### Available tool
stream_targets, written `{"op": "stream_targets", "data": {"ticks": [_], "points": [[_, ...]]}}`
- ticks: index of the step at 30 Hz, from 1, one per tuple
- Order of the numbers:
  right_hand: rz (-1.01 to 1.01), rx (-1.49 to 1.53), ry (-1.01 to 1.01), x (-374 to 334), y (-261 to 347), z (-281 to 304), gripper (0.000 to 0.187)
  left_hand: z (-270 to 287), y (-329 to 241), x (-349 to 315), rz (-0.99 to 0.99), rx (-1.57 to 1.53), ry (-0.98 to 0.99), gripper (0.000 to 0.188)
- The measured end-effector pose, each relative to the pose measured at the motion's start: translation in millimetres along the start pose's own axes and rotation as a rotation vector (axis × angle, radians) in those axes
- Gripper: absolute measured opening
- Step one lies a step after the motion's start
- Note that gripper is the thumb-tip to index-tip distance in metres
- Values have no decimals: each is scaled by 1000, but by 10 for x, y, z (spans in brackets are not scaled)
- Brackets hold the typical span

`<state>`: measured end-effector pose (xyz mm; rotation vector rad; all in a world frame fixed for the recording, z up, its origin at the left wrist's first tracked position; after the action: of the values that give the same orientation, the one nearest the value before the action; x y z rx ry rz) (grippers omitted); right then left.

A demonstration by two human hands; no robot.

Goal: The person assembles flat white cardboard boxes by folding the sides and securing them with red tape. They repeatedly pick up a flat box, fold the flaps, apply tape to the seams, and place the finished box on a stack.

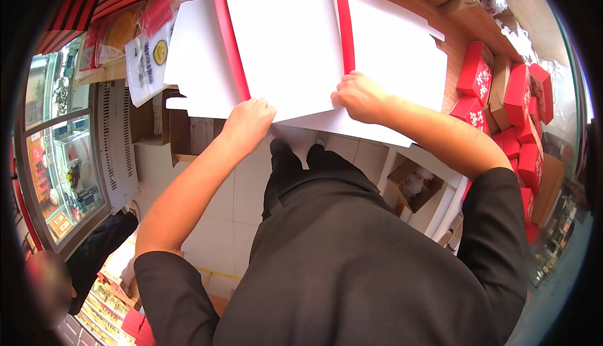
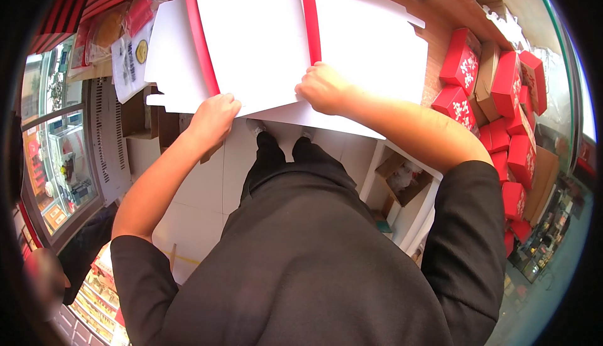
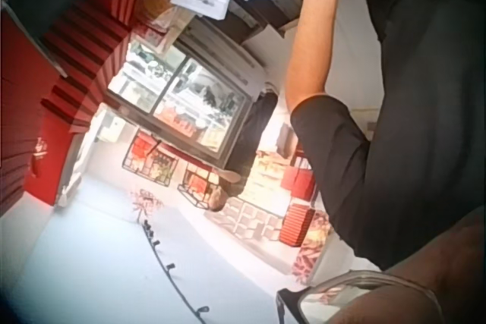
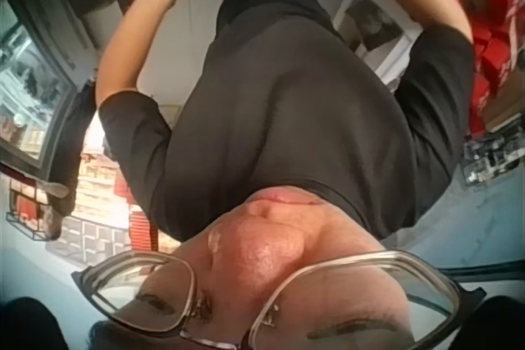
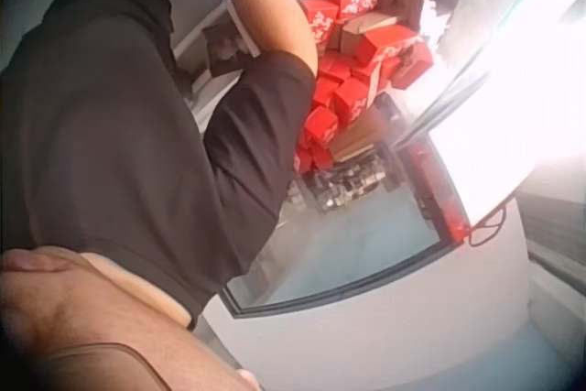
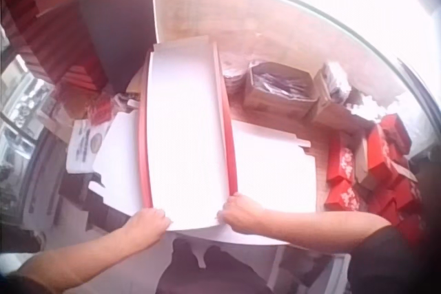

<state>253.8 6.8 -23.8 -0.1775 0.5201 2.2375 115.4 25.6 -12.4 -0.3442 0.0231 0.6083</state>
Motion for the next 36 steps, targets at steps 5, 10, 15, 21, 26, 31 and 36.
{"op": "stream_targets", "data": {"ticks": [5,10,15,21,26,31,36], "points": [[-66,65,209,120,-108,-49,14,-123,81,173,44,20,243,12],[-114,52,446,193,-134,45,25,-169,222,264,128,16,457,17],[-205,309,405,217,-301,98,25,-125,433,319,313,-318,481,22],[-177,236,209,236,-386,-47,24,-263,403,346,204,-173,283,18],[-114,-36,-105,259,-260,116,10,-122,256,355,146,83,0,11],[-122,-96,-54,152,-163,42,15,-59,177,221,231,64,77,12],[-28,-206,-218,-156,88,32,14,-110,-103,13,17,275,-85,7]]}}
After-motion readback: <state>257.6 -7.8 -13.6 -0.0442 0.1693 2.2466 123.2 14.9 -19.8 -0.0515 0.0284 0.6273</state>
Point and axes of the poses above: each hand's wrist, its own x-axis towards the middle knuckle, its own z-axis out of the back of the hand, y = z × x, the point moved 10 cm from there along x, towards the middle knuckle, and after that the axes turned 5 degrees about z, right-handed, at the moved point
